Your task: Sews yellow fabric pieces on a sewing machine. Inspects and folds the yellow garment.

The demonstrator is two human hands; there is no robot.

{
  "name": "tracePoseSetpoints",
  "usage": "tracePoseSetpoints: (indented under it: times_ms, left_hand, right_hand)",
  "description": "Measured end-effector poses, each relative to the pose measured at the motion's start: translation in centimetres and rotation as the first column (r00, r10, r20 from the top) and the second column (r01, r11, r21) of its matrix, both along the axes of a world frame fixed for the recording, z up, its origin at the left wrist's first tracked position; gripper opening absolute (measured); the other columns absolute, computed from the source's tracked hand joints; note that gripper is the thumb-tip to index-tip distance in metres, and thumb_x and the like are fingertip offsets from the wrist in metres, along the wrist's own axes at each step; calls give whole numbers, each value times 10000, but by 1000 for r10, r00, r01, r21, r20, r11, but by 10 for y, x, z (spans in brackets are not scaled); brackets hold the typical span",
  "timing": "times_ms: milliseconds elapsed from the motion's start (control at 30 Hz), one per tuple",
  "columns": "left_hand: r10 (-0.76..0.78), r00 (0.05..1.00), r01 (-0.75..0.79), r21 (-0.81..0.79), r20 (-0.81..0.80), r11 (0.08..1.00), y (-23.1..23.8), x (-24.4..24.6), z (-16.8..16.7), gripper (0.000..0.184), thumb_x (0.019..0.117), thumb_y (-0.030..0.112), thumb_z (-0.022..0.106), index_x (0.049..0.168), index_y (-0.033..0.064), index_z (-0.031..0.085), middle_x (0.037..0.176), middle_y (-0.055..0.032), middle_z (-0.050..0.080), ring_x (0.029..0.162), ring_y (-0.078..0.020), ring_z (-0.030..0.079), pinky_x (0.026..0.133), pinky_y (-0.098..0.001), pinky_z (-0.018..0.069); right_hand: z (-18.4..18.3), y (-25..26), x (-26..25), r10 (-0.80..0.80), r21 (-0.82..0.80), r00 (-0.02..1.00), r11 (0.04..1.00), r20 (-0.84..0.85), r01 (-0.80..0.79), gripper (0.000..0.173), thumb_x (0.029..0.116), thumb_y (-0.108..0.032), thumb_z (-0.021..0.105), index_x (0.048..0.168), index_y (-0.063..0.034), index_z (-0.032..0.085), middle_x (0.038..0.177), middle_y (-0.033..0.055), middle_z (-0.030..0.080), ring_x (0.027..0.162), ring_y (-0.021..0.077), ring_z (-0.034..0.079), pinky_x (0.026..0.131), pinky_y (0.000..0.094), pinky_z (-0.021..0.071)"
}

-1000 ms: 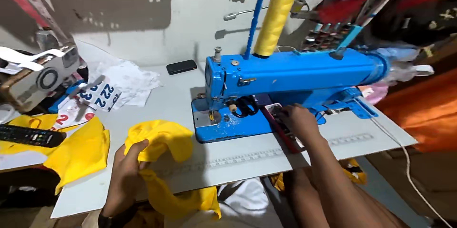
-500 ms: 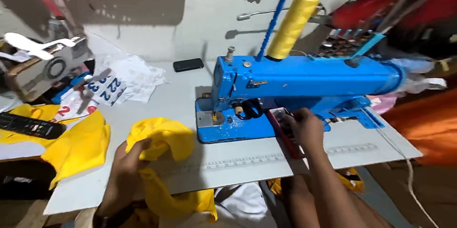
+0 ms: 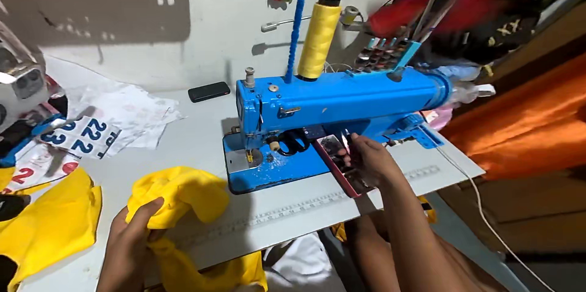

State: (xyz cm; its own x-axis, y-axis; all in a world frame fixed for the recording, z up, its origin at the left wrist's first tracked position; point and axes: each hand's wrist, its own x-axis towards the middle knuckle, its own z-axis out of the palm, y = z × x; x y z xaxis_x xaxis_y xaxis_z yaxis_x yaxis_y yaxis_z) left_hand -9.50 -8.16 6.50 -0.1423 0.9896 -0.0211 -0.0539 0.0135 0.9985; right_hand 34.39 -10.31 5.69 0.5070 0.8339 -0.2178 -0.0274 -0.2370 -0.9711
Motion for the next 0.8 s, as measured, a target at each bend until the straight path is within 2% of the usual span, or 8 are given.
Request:
tracePoseSetpoints:
  times_ms: [67, 133, 233, 333, 533, 700, 733, 800]
  left_hand:
    - [14, 1000, -14, -4, -3, 1000, 0, 0, 1, 86, 914, 170, 518, 938, 182, 600, 622, 124, 602, 451, 31, 501, 414, -136, 427]
    - [19, 1000, -19, -9, -6, 1000, -1, 1, 3, 95, 926, 160, 512, 961, 174, 600, 639, 124, 614, 465, 29, 517, 422, -140, 439]
    - [12, 1000, -12, 3, -6, 1000, -2, 2, 2, 107, 924, 156, 505, 969, 174, 600, 658, 123, 626, 475, 29, 529, 426, -139, 445]
    - [14, 1000, -14, 5, 6, 1000, -2, 2, 2, 101, 925, 145, 501, 944, 172, 596, 648, 119, 621, 470, 32, 521, 422, -138, 437]
    - [20, 1000, -20, -5, -1, 1000, -3, 1, 4, 101, 922, 154, 506, 947, 165, 603, 644, 115, 622, 467, 32, 521, 419, -132, 431]
    - [45, 998, -47, -44, -53, 998, -7, 4, 12, 132, 976, 114, 491, 1024, 114, 614, 742, 95, 671, 581, 17, 615, 507, -161, 523]
    - [32, 999, -34, -37, -35, 999, -7, 3, 11, 139, 992, 103, 483, 1010, 111, 621, 739, 87, 671, 575, 16, 605, 504, -159, 515]
    - [3, 999, -2, -24, 34, 1000, -4, 0, 7, 151, 987, 93, 485, 961, 120, 631, 711, 75, 666, 537, 15, 570, 473, -151, 481]
  right_hand:
    - [-3, -1, -1, 25, 9, 998, 1000, 51, -25, 245, 1114, -199, 418, 1153, -11, 570, 815, 53, 674, 653, 98, 650, 636, 242, 565]
    - [-8, 0, 1, 30, -15, 957, 1000, 289, -27, 186, 1076, -115, 504, 1157, 25, 598, 873, 78, 669, 719, 106, 654, 704, 280, 573]
    - [-6, -3, 3, 69, -53, 819, 997, 569, -48, 182, 1030, -101, 599, 1115, 43, 670, 941, 181, 678, 829, 252, 651, 804, 482, 535]
    - [-6, 1, 2, 69, -28, 791, 997, 607, -66, 177, 1018, -124, 631, 1118, 7, 694, 946, 165, 695, 833, 249, 662, 802, 485, 539]
    - [-4, 6, 2, 86, -40, 787, 996, 611, -77, 199, 1051, -134, 574, 1149, 24, 644, 946, 181, 668, 832, 272, 646, 802, 512, 524]
    - [-5, -5, -6, 67, 0, 701, 995, 710, -95, 290, 1073, -180, 511, 1203, 51, 630, 934, 225, 665, 795, 321, 645, 771, 554, 521]
    - [-4, -8, -16, 73, 15, 700, 993, 710, -118, 321, 1078, -212, 498, 1196, 55, 630, 908, 212, 651, 765, 295, 623, 745, 532, 514]
    - [-5, -13, -45, 122, 52, 739, 977, 662, -208, 360, 1083, -268, 461, 1147, 38, 640, 836, 105, 602, 680, 151, 548, 655, 389, 494]
